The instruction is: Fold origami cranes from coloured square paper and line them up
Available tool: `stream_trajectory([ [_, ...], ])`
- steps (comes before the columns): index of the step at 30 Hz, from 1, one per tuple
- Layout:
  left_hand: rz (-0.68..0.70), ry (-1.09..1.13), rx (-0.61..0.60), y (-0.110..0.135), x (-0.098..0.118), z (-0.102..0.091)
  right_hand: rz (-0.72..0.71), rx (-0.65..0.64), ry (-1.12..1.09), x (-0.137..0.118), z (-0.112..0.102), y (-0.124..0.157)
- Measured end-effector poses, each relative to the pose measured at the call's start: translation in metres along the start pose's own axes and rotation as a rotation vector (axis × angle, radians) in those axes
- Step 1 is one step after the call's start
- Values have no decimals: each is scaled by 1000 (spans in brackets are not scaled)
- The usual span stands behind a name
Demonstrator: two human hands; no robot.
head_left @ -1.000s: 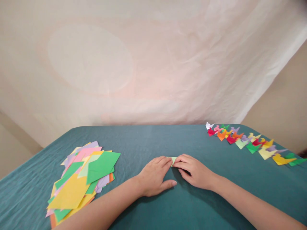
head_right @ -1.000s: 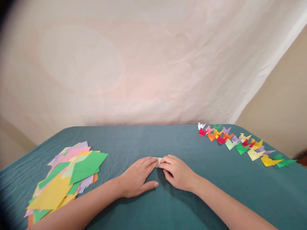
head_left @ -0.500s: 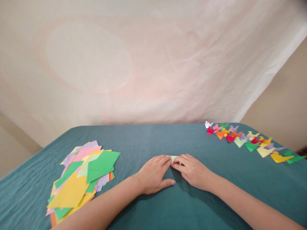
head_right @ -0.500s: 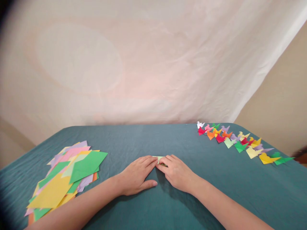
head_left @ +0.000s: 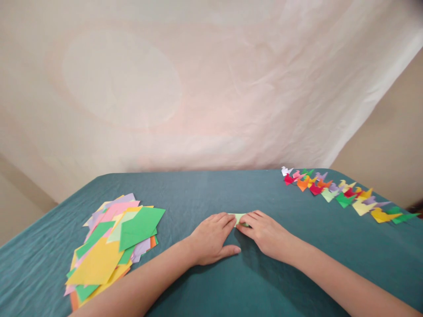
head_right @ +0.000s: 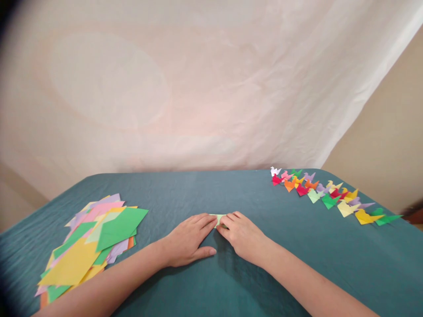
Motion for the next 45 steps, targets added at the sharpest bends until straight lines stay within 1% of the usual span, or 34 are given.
stream_trajectory([
  [8, -13, -11, -16, 1, -2, 1, 73, -97, -13, 10, -2, 9],
  [14, -19, -17, -36, 1, -2, 1, 127, -103, -33, 15, -5, 16],
  [17, -19, -16, -35, 1, -2, 2, 123, -64, -73, 17, -4, 17],
  [22, -19, -9, -22, 1, -2, 1, 113, 133, -124, 18, -9, 16],
  [24, -16, -2, -19, 1, -2, 0, 107, 161, -127, 15, -7, 14],
  [28, -13, 16, -4, 2, 0, -3, 84, 168, -111, 9, -1, 11],
  [33, 0, 50, -1, 2, 0, -7, 98, 139, -125, 10, 5, 10],
  [41, 55, 31, -20, 3, -1, -8, 95, 150, -112, 9, 7, 11],
  [45, 59, 11, -22, 2, -2, -6, 99, 116, -89, 7, 7, 10],
])
Point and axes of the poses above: each hand's wrist, its own y-axis away from the middle knuckle, its own z-axis out of the palm, x = y × z, the point moved 8 cm from there along -y, towards the middle knuckle, and after that the axes turned 5 degrees about -x, right-handed, at the moved point
